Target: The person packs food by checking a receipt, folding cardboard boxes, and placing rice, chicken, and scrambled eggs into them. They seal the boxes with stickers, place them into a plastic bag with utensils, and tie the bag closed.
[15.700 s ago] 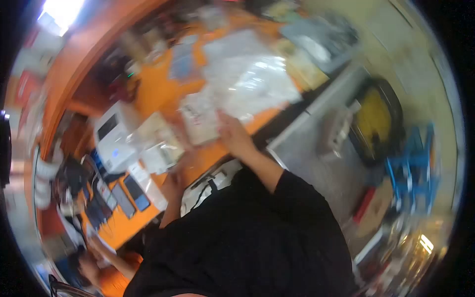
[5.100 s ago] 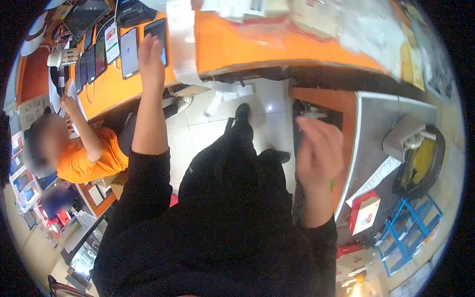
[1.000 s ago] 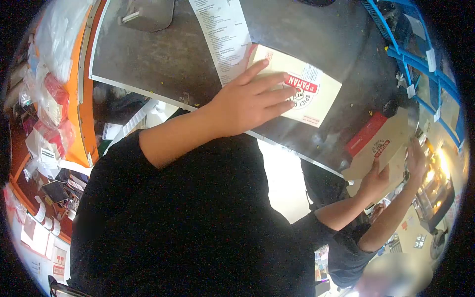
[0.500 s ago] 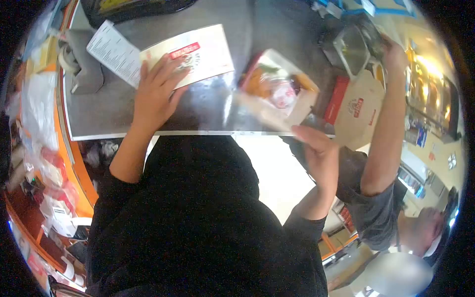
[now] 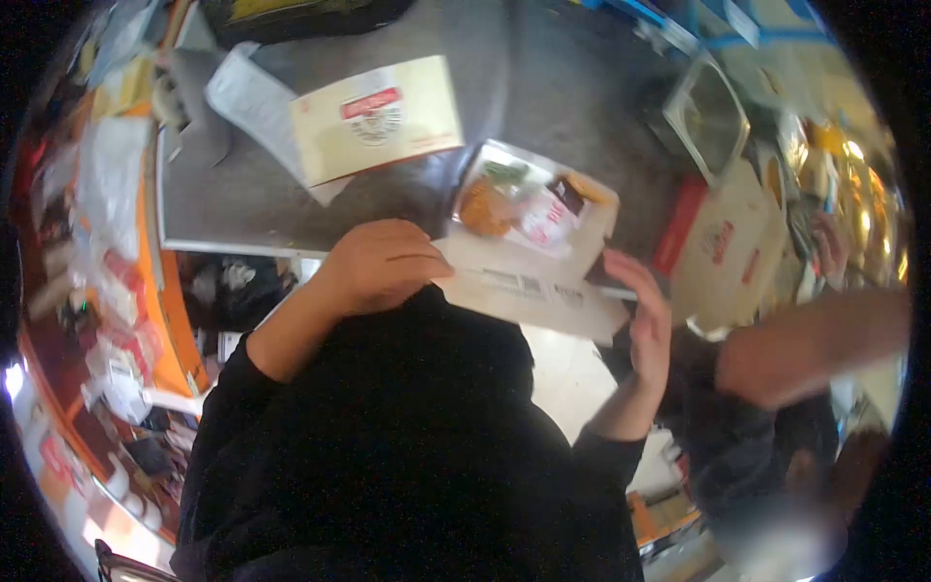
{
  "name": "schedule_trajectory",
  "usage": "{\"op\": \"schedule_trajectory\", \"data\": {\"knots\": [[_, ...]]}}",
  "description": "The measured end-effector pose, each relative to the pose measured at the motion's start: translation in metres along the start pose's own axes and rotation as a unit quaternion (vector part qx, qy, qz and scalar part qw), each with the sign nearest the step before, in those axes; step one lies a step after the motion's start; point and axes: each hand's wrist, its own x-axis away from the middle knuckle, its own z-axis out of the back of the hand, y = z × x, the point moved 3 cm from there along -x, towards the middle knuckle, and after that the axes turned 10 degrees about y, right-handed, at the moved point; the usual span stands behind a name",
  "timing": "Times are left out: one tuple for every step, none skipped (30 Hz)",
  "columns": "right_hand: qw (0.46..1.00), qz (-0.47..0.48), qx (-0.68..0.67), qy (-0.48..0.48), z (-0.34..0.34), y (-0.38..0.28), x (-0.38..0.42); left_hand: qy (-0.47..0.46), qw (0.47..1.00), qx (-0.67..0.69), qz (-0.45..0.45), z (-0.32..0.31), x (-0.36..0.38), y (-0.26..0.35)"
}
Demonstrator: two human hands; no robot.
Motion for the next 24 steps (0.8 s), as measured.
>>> {"op": "schedule_trajectory", "data": {"knots": [[0.999,0.001,-0.013,-0.038,-0.003,0.006,0.006,0.005,1.0,0.001,0.015,0.007,0.005,0.003],[0.997,0.005,-0.027,-0.077,-0.01,0.01,0.008,0.011,1.0,-0.001,0.028,0.015,0.011,0.006],[0.993,-0.006,-0.022,-0.12,-0.018,0.011,0.009,0.018,0.999,0.001,0.042,0.024,0.018,0.006],[0.987,-0.017,-0.013,-0.162,-0.025,0.011,0.007,0.017,0.998,0.0,0.054,0.035,0.024,0.005],[0.985,-0.048,-0.004,-0.165,-0.032,0.011,0.006,0.015,0.998,0.009,0.066,0.044,0.029,0.007],[0.983,-0.078,-0.019,-0.168,-0.034,0.015,0.005,0.011,0.996,0.029,0.079,0.045,0.037,0.01],[0.98,-0.107,-0.031,-0.165,-0.032,0.022,0.002,0.031,0.995,0.032,0.087,0.047,0.046,0.01],[0.977,-0.131,-0.043,-0.16,-0.03,0.03,-0.003,0.038,0.991,0.035,0.12,0.047,0.052,0.009],[0.968,-0.07,-0.098,-0.22,-0.031,0.03,-0.005,0.047,0.987,0.035,0.151,0.049,0.055,0.011],[0.959,-0.099,-0.102,-0.244,-0.04,0.016,-0.009,0.057,0.981,0.033,0.18,0.051,0.059,0.01],[0.95,-0.127,-0.108,-0.265,-0.044,0.0,-0.002,0.072,0.975,0.016,0.209,0.048,0.064,0.012],[0.938,-0.158,-0.111,-0.287,-0.052,-0.016,-0.002,0.089,0.966,0.001,0.241,0.043,0.066,0.01],[0.946,-0.131,0.037,-0.295,-0.057,-0.02,-0.007,0.105,0.956,-0.012,0.273,0.038,0.067,0.007],[0.959,-0.189,0.078,-0.195,-0.053,-0.008,-0.006,0.141,0.952,-0.081,0.26,0.037,0.061,0.006],[0.959,-0.243,0.118,-0.09,-0.049,0.016,0.003,0.176,0.941,-0.15,0.246,0.037,0.053,0.006],[0.944,-0.291,0.156,0.016,-0.045,0.037,0.012,0.208,0.925,-0.219,0.231,0.036,0.049,0.006],[0.965,-0.212,0.114,0.102,-0.059,0.042,0.011,0.193,0.911,-0.28,0.235,0.031,0.052,0.004],[0.933,-0.191,0.244,0.183,-0.088,0.014,0.005,0.152,0.91,-0.271,0.275,0.021,0.054,0.001],[0.912,-0.132,0.351,0.163,-0.091,0.018,0.006,0.109,0.906,-0.261,0.315,0.012,0.054,-0.001],[0.878,-0.07,0.452,0.142,-0.095,0.025,0.009,0.065,0.899,-0.25,0.353,0.003,0.056,-0.002],[0.88,-0.056,0.464,0.081,-0.099,0.03,0.01,0.087,0.904,-0.198,0.37,-0.002,0.057,-0.003],[0.923,-0.111,0.362,0.075,-0.101,0.045,0.012,0.078,0.901,-0.159,0.395,-0.008,0.061,-0.006],[0.95,-0.167,0.253,0.068,-0.103,0.064,0.014,0.068,0.898,-0.119,0.419,-0.015,0.064,-0.011],[0.963,-0.221,0.141,0.062,-0.106,0.074,0.013,0.057,0.893,-0.077,0.44,-0.019,0.066,-0.015]]}}
